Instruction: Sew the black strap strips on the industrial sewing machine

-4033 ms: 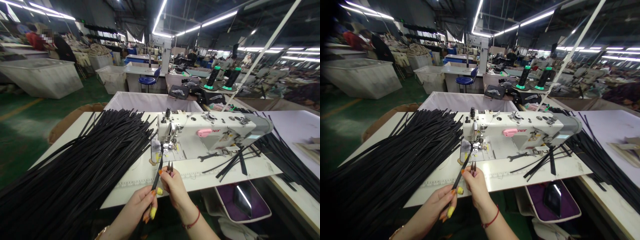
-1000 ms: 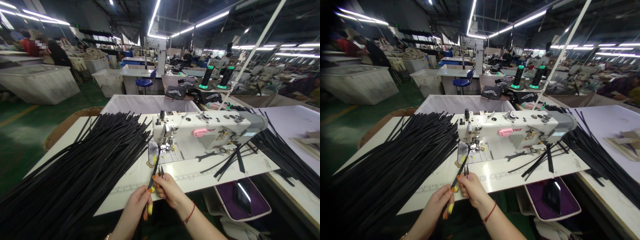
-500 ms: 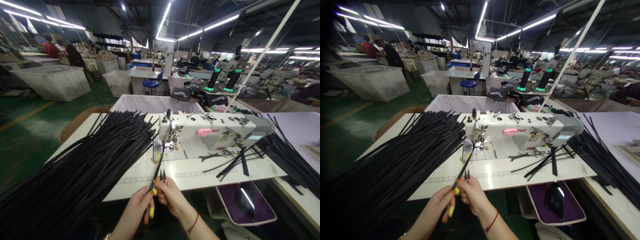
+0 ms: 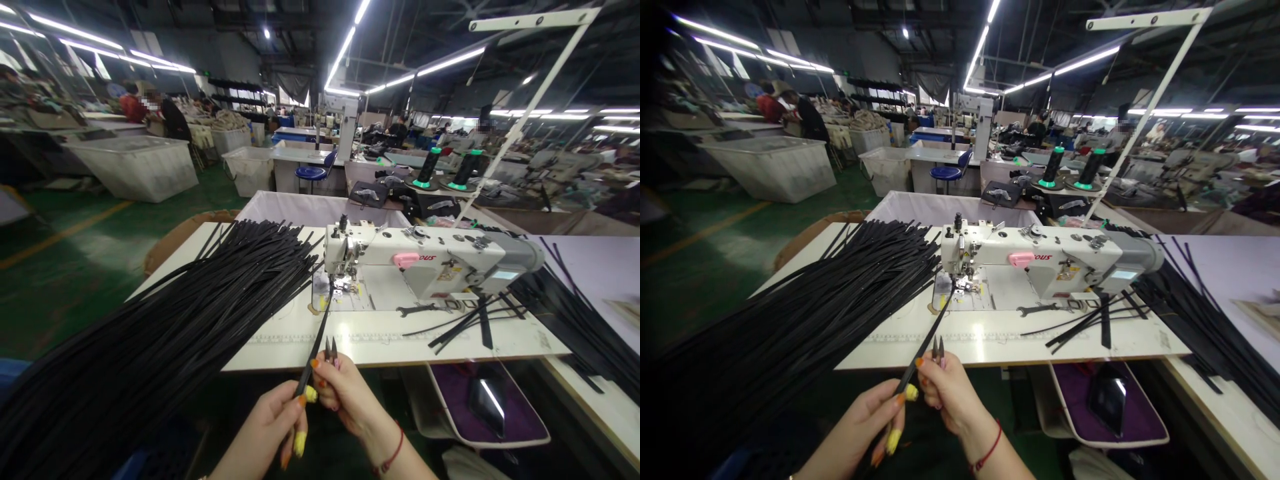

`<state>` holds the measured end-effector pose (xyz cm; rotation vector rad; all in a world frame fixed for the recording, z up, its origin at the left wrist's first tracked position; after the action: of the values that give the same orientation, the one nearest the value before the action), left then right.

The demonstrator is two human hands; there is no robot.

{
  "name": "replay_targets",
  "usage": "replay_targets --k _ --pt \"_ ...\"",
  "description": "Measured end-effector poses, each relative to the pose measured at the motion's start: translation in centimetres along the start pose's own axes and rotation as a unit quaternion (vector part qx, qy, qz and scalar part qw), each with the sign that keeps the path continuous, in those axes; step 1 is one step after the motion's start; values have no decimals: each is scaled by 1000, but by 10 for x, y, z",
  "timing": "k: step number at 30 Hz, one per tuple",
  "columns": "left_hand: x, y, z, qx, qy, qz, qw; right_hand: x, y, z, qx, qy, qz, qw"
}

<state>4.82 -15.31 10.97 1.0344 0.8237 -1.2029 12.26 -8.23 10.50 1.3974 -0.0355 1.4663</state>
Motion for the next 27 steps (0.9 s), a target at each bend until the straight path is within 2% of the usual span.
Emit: replay_targets --k 10,19,27 --pt "1 11 26 12 9 10 1000 2 14 27 12 -7 7 1000" --pt "2 23 37 63 5 0 998 8 16 44 27 -31 5 999" --pt "-5 23 43 23 14 58 998 16 15 50 4 -60 90 994"
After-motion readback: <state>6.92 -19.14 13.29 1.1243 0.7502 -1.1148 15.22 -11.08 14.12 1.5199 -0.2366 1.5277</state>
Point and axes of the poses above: each hand's wrist, its own z-axis away from the middle knuckle, its own y-axis out of the palm, x = y × z, the point moved 8 cm from there along -z, towards the middle knuckle, and after that the axes turned 1 degree about x, right-handed, at the moved point
